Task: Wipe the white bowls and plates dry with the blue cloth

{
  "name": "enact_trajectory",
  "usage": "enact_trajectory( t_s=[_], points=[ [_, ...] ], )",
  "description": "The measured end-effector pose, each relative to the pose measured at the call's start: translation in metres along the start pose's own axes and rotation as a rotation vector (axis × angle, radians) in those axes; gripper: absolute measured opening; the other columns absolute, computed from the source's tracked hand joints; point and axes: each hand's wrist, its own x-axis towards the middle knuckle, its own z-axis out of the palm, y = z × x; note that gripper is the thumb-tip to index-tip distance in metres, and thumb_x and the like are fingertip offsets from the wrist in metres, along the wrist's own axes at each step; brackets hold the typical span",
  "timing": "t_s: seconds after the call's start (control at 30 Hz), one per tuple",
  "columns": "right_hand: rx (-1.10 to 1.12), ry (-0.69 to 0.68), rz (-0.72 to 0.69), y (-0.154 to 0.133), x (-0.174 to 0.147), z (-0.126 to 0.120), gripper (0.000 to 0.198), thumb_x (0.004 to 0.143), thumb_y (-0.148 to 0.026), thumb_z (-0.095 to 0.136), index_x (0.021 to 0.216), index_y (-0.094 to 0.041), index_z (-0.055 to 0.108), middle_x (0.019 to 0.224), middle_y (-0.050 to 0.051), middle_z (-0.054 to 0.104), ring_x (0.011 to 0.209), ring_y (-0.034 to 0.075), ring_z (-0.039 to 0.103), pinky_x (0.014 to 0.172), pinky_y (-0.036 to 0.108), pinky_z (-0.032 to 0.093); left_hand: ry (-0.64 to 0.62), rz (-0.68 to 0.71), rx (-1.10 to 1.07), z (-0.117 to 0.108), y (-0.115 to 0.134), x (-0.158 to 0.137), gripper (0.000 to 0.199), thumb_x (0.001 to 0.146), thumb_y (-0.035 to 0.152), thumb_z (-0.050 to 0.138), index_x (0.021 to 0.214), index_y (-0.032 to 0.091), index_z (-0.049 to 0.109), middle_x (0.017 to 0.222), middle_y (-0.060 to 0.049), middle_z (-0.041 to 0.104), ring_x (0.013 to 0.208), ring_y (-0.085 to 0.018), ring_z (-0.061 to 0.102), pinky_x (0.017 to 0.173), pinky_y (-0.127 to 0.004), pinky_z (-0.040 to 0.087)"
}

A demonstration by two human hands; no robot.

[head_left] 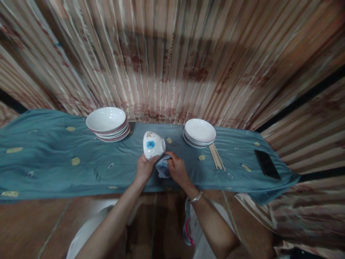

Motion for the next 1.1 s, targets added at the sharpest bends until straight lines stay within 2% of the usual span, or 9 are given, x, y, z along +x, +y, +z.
enact_trajectory(
  t_s=[0.17, 0.27, 0.4, 0.47, 0.57, 0.77, 0.87, 1.0, 1.1],
  points=[
    [0.064, 0.084, 0.080, 0.012, 0.008, -0.010, 0.039, 0.086, -0.016, 0.038, 0.110, -0.021, 0.068, 0.097, 0.004, 0.076, 0.090, 0.019, 0.069, 0.084, 0.028, 0.052, -0.125, 0.166, 0.331, -0.002, -0.004, 0.001, 0.013, 0.062, 0.017, 0.075, 0.074, 0.020, 0.072, 0.067, -0.001, 0.069, 0.070, -0.021, 0.063, 0.074, -0.031, 0.051],
    [0.110, 0.152, 0.112, 0.020, 0.012, -0.023, 0.038, 0.089, -0.022, 0.036, 0.109, -0.020, 0.069, 0.096, 0.005, 0.076, 0.090, 0.019, 0.068, 0.082, 0.028, 0.052, -0.296, 0.322, 0.595, -0.005, -0.009, 0.000, 0.006, 0.071, 0.017, 0.066, 0.071, 0.021, 0.071, 0.072, -0.005, 0.068, 0.078, -0.024, 0.064, 0.083, -0.036, 0.051],
    [0.122, 0.187, 0.134, 0.029, 0.016, -0.048, 0.041, 0.095, -0.035, 0.034, 0.105, -0.018, 0.071, 0.096, 0.008, 0.075, 0.091, 0.021, 0.068, 0.082, 0.030, 0.051, -0.552, 0.548, 1.015, -0.008, -0.021, -0.005, 0.026, 0.081, 0.010, 0.048, 0.083, 0.022, 0.071, 0.083, -0.006, 0.069, 0.090, -0.024, 0.064, 0.111, -0.054, 0.033],
    [0.095, 0.132, 0.150, 0.033, 0.016, -0.061, 0.042, 0.096, -0.043, 0.038, 0.101, -0.019, 0.072, 0.093, 0.007, 0.075, 0.090, 0.022, 0.067, 0.080, 0.030, 0.050, -0.628, 0.612, 1.159, -0.007, -0.025, -0.009, 0.036, 0.081, 0.004, 0.041, 0.091, 0.022, 0.070, 0.086, -0.005, 0.068, 0.093, -0.022, 0.064, 0.117, -0.058, 0.023],
    [0.046, 0.032, 0.176, 0.041, 0.015, -0.077, 0.041, 0.093, -0.047, 0.045, 0.096, -0.018, 0.073, 0.085, 0.005, 0.074, 0.081, 0.020, 0.066, 0.073, 0.027, 0.047, -0.722, 0.663, 1.279, -0.002, -0.028, -0.017, 0.040, 0.081, 0.000, 0.039, 0.096, 0.021, 0.070, 0.090, -0.006, 0.068, 0.096, -0.021, 0.063, 0.119, -0.059, 0.017],
    [-0.125, -0.121, 0.157, 0.058, 0.009, -0.103, 0.027, 0.084, -0.032, 0.051, 0.069, -0.017, 0.069, 0.057, -0.002, 0.058, 0.058, 0.013, 0.053, 0.056, 0.023, 0.033, -0.800, 0.734, 1.330, 0.009, -0.034, -0.025, 0.038, 0.082, -0.002, 0.042, 0.094, 0.022, 0.069, 0.093, -0.005, 0.069, 0.096, -0.021, 0.063, 0.120, -0.063, 0.012],
    [-0.171, -0.126, 0.191, 0.068, 0.005, -0.118, 0.023, 0.077, -0.025, 0.052, 0.061, -0.018, 0.066, 0.054, -0.002, 0.055, 0.058, 0.012, 0.051, 0.054, 0.022, 0.031, -0.801, 0.773, 1.260, 0.015, -0.042, -0.026, 0.037, 0.085, 0.002, 0.043, 0.101, 0.022, 0.069, 0.112, -0.008, 0.070, 0.114, -0.023, 0.060, 0.121, -0.062, 0.010],
    [-0.175, -0.134, 0.291, 0.087, -0.003, -0.142, 0.023, 0.076, -0.024, 0.051, 0.065, -0.017, 0.069, 0.055, -0.003, 0.056, 0.056, 0.012, 0.049, 0.053, 0.022, 0.031, -0.688, 0.743, 1.127, 0.023, -0.056, -0.028, 0.051, 0.084, 0.016, 0.059, 0.134, 0.020, 0.054, 0.151, -0.018, 0.045, 0.145, -0.033, 0.034, 0.119, -0.064, 0.014],
    [-0.171, -0.133, 0.341, 0.102, -0.011, -0.159, 0.026, 0.078, -0.024, 0.050, 0.070, -0.014, 0.073, 0.060, 0.000, 0.062, 0.060, 0.012, 0.054, 0.057, 0.022, 0.035, -0.591, 0.600, 0.975, 0.029, -0.069, -0.028, 0.077, 0.079, 0.028, 0.070, 0.148, 0.018, 0.037, 0.159, -0.022, 0.029, 0.149, -0.036, 0.023, 0.117, -0.061, 0.021]
  ],
)
